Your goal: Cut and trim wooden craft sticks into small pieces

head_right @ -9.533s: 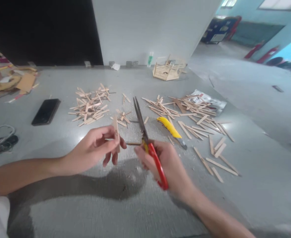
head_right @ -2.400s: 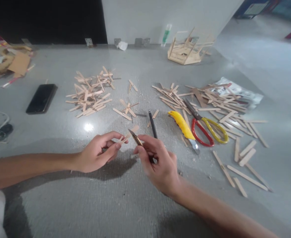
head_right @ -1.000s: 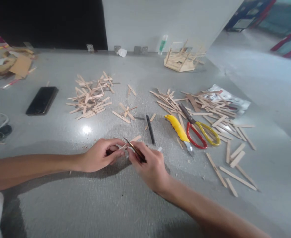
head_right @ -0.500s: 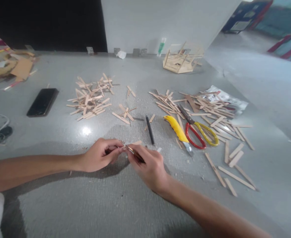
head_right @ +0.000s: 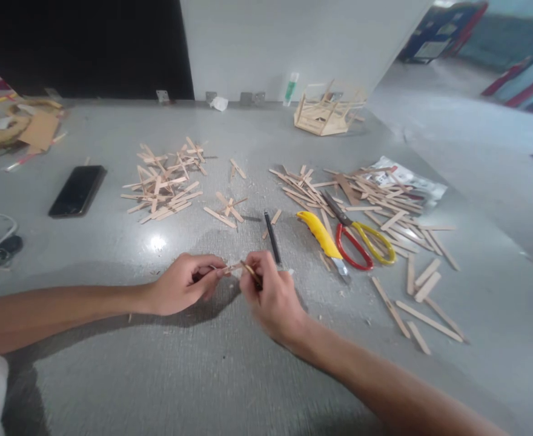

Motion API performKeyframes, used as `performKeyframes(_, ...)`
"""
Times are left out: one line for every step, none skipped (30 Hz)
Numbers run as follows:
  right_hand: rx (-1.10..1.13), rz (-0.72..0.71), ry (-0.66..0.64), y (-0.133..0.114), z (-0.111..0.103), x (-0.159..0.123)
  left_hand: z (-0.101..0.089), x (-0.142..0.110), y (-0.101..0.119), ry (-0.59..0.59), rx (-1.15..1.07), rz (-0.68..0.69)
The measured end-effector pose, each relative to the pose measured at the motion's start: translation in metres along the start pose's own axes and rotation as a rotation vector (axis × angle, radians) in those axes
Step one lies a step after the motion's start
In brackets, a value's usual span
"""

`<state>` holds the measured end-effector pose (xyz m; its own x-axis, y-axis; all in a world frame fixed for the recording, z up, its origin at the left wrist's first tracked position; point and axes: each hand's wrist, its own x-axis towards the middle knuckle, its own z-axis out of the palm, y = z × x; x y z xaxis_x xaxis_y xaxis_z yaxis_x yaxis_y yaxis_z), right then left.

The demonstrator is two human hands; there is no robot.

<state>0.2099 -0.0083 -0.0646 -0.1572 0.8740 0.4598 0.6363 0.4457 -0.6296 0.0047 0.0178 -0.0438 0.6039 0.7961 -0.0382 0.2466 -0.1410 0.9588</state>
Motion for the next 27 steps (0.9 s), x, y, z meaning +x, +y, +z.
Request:
performKeyframes(0.005,0.055,0.024,0.0004,-0.0016,0.0018,-0.0001,0.0,0.0001,0.013,-0.007,0.001)
performKeyframes(0.013,0.109,0.046,0.0008,-0.0033,0.0035,-0.0003,-0.0001,0.0002,0.02,-0.016,0.003)
performKeyframes(0.029,0.158,0.063,0.0012,-0.0051,0.0051,-0.0005,-0.0003,0.0001,0.022,-0.026,0.006)
performKeyframes(0.059,0.201,0.068,0.0015,-0.0066,0.0065,-0.0009,-0.0005,-0.0002,0.02,-0.037,0.008)
performKeyframes(0.101,0.232,0.056,0.0017,-0.0079,0.0076,-0.0012,-0.0008,-0.0006,0.012,-0.048,0.009)
performKeyframes(0.144,0.251,0.04,0.0017,-0.0089,0.0083,-0.0015,-0.0011,-0.0012,0.003,-0.057,0.008)
performKeyframes(0.185,0.259,0.022,0.0014,-0.0095,0.0087,-0.0018,-0.0013,-0.0018,-0.003,-0.065,0.007)
performKeyframes(0.221,0.262,0.008,0.001,-0.0099,0.0087,-0.002,-0.0015,-0.0024,-0.003,-0.072,0.004)
performKeyframes(0.253,0.266,0.002,0.0004,-0.01,0.0085,-0.0021,-0.0016,-0.0031,-0.004,-0.078,0.002)
performKeyframes(0.285,0.273,0.005,-0.0003,-0.01,0.008,-0.0022,-0.0017,-0.0037,-0.002,-0.082,0.003)
performKeyframes(0.32,0.288,0.012,-0.001,-0.0099,0.0074,-0.0022,-0.0018,-0.0042,0.0,-0.081,0.006)
performKeyframes(0.357,0.309,0.014,-0.0017,-0.0099,0.0068,-0.0022,-0.0018,-0.0047,0.005,-0.08,0.013)
performKeyframes(0.392,0.331,0.016,-0.0024,-0.0099,0.0062,-0.0022,-0.0019,-0.0052,0.011,-0.079,0.024)
performKeyframes(0.42,0.352,0.017,-0.003,-0.01,0.0057,-0.0021,-0.002,-0.0055,0.018,-0.079,0.04)
performKeyframes(0.437,0.367,0.02,-0.0035,-0.0102,0.0053,-0.0021,-0.0021,-0.0058,0.027,-0.079,0.059)
performKeyframes(0.449,0.375,0.021,-0.0038,-0.0104,0.005,-0.0021,-0.0022,-0.006,0.036,-0.08,0.077)
performKeyframes(0.456,0.378,0.022,-0.004,-0.0106,0.0048,-0.002,-0.0022,-0.0061,0.044,-0.08,0.09)
performKeyframes(0.461,0.378,0.023,-0.004,-0.0107,0.0047,-0.0019,-0.0022,-0.0062,0.049,-0.08,0.097)
performKeyframes(0.463,0.376,0.023,-0.0037,-0.0108,0.0046,-0.0018,-0.0022,-0.0062,0.051,-0.079,0.094)
performKeyframes(0.462,0.373,0.022,-0.0033,-0.0108,0.0046,-0.0016,-0.002,-0.0062,0.052,-0.08,0.084)
performKeyframes(0.46,0.371,0.023,-0.0027,-0.0107,0.0044,-0.0014,-0.0019,-0.0063,0.052,-0.083,0.071)
performKeyframes(0.458,0.369,0.024,-0.0019,-0.0105,0.0042,-0.0012,-0.0017,-0.0064,0.052,-0.087,0.055)
performKeyframes(0.457,0.368,0.026,-0.0011,-0.0103,0.004,-0.0009,-0.0014,-0.0066,0.052,-0.09,0.04)
performKeyframes(0.458,0.366,0.024,-0.0003,-0.01,0.0037,-0.0006,-0.0011,-0.0067,0.051,-0.092,0.028)
performKeyframes(0.46,0.366,0.024,0.0003,-0.0097,0.0034,-0.0004,-0.0008,-0.0069,0.053,-0.092,0.02)
performKeyframes(0.463,0.368,0.019,0.0009,-0.0094,0.003,-0.0002,-0.0005,-0.0069,0.053,-0.094,0.016)
performKeyframes(0.465,0.369,0.015,0.0012,-0.0091,0.0027,-0.0002,-0.0003,-0.0067,0.05,-0.096,0.014)
